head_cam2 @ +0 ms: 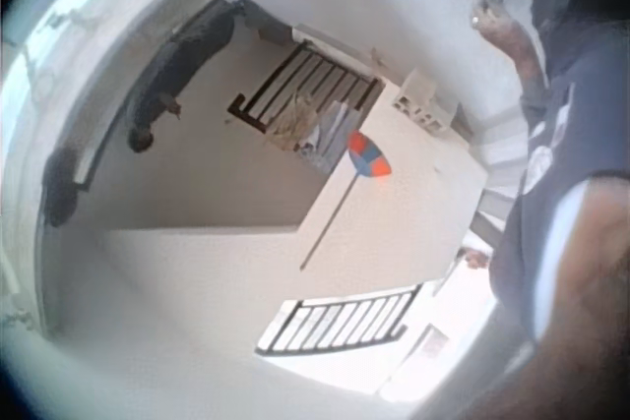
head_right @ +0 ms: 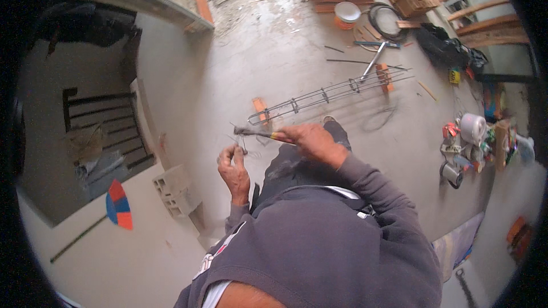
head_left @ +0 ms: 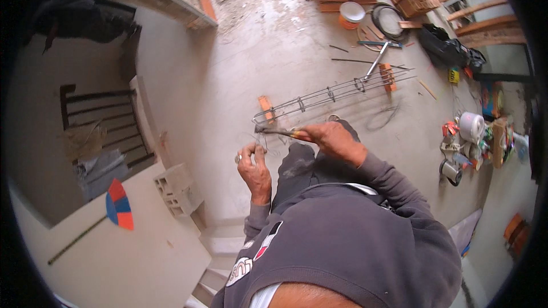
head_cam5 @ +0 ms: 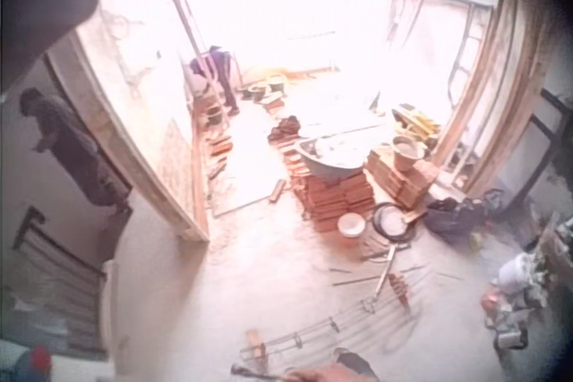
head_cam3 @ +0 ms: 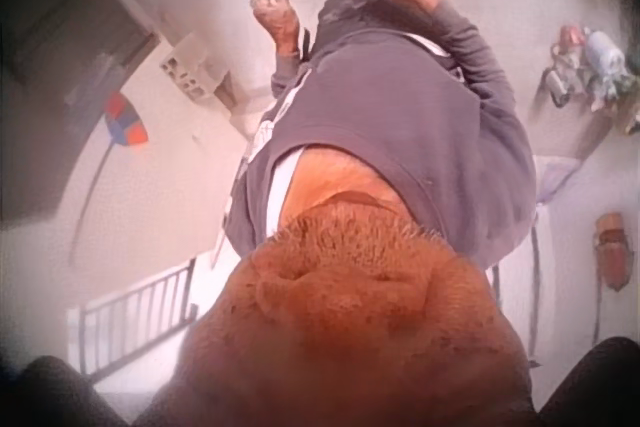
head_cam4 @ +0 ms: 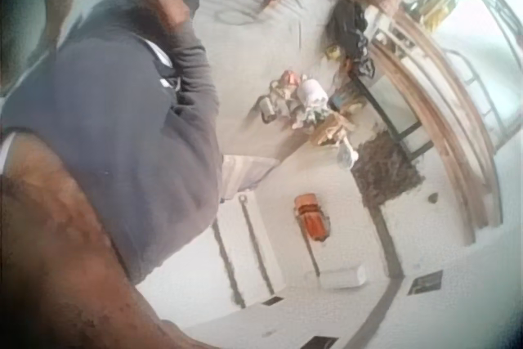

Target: The person sits on the floor and assembles a metal frame by wrapping wire around the joints to secure them. They use pliers to twist and tighten the wire connections.

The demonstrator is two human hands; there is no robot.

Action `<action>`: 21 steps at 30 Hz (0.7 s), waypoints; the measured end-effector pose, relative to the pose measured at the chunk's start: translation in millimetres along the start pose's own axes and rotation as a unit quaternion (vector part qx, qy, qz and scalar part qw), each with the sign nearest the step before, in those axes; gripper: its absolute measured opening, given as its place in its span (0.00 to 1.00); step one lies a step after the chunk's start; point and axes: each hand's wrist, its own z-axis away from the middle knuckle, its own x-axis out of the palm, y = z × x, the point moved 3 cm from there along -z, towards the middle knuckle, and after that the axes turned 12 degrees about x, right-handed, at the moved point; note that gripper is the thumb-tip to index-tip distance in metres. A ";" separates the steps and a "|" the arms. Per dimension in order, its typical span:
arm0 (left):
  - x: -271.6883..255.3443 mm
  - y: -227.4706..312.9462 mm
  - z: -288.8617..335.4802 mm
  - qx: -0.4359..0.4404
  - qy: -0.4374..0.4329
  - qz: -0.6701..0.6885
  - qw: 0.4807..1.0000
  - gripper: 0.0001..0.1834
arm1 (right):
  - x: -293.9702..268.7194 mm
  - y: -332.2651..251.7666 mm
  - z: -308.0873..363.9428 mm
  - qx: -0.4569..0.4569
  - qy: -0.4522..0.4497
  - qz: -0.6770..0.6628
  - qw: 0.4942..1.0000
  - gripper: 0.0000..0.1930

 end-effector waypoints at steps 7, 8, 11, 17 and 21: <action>-1.2 6.8 -10.7 -0.112 0.066 0.320 0.939 0.10 | -7.1 8.6 3.6 -0.014 -0.087 -0.154 0.984 0.19; -1.1 10.7 -11.2 -0.111 0.077 0.325 0.936 0.10 | -9.0 6.1 1.7 -0.044 -0.031 -0.092 0.994 0.21; -2.3 29.7 -13.5 -0.009 -0.010 0.201 0.979 0.08 | -12.1 10.8 -0.9 -0.058 -0.028 -0.110 0.992 0.22; 11.1 23.5 -4.9 -0.085 0.050 0.383 0.918 0.04 | -6.9 6.6 15.8 0.169 -0.311 -0.540 0.764 0.29; 13.0 -29.8 10.4 -0.279 0.191 0.555 0.760 0.05 | -8.9 -4.5 20.5 0.117 -0.302 -0.500 0.803 0.26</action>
